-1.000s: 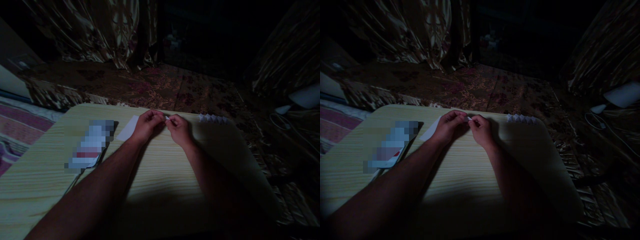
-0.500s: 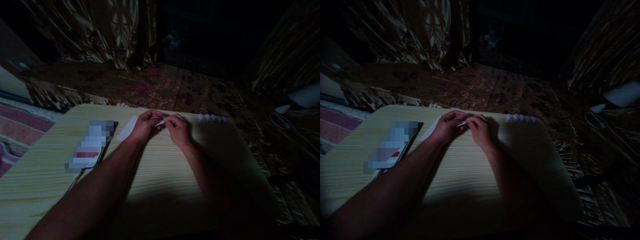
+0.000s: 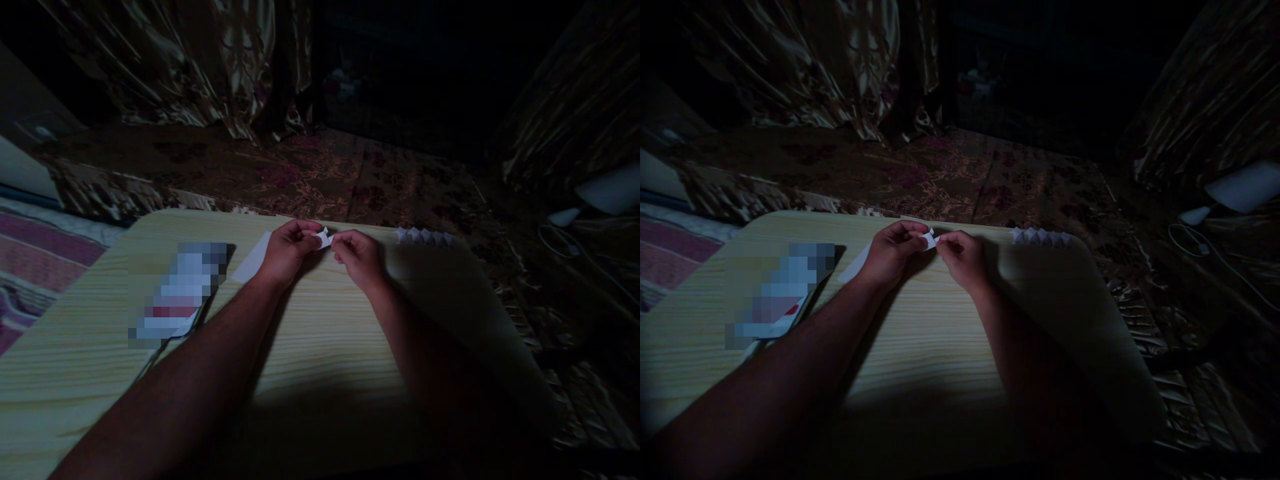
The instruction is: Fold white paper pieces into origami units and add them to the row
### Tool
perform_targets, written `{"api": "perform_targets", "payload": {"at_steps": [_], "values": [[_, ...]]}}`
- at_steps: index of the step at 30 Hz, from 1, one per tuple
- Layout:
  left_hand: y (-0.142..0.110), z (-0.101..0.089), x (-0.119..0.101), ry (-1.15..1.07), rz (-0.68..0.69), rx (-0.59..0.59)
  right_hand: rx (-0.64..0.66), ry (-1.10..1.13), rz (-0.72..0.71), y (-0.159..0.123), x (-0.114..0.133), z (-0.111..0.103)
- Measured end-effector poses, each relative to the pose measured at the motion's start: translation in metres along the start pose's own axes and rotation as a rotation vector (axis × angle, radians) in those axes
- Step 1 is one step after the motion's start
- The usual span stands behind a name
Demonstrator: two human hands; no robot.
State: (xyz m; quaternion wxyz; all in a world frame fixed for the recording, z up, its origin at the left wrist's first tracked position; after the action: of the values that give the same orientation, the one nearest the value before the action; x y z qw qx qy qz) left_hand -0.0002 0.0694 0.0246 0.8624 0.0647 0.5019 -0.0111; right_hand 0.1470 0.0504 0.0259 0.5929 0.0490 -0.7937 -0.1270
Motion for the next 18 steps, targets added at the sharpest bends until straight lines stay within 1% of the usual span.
{"api": "perform_targets", "payload": {"at_steps": [3,6,11,14,18], "values": [[-0.001,0.000,0.000,0.017,0.005,-0.008,0.013,0.001,0.024,0.000,0.001,0.002],[-0.002,0.002,0.001,0.017,-0.007,0.011,0.013,-0.003,0.035,0.000,-0.003,0.003],[-0.001,0.003,0.000,-0.068,-0.032,0.024,-0.004,0.006,0.035,0.003,-0.010,0.001],[0.001,0.003,0.000,-0.116,-0.052,0.017,-0.020,0.015,0.032,0.002,-0.009,0.000],[0.002,0.002,0.003,-0.123,-0.082,-0.010,-0.072,0.034,0.021,0.001,-0.002,-0.002]]}}
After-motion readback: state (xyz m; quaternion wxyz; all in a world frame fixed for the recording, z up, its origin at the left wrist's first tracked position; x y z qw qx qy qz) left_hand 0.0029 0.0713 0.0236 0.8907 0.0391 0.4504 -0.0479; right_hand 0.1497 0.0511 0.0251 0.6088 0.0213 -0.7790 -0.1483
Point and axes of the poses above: each hand's wrist, its own y-axis towards the middle knuckle, its own z-axis out of the palm, x = y × z, the point moved 7 cm from there along y, towards the middle knuckle, and after that the axes turned 12 degrees about -y, right-handed, at the moved point
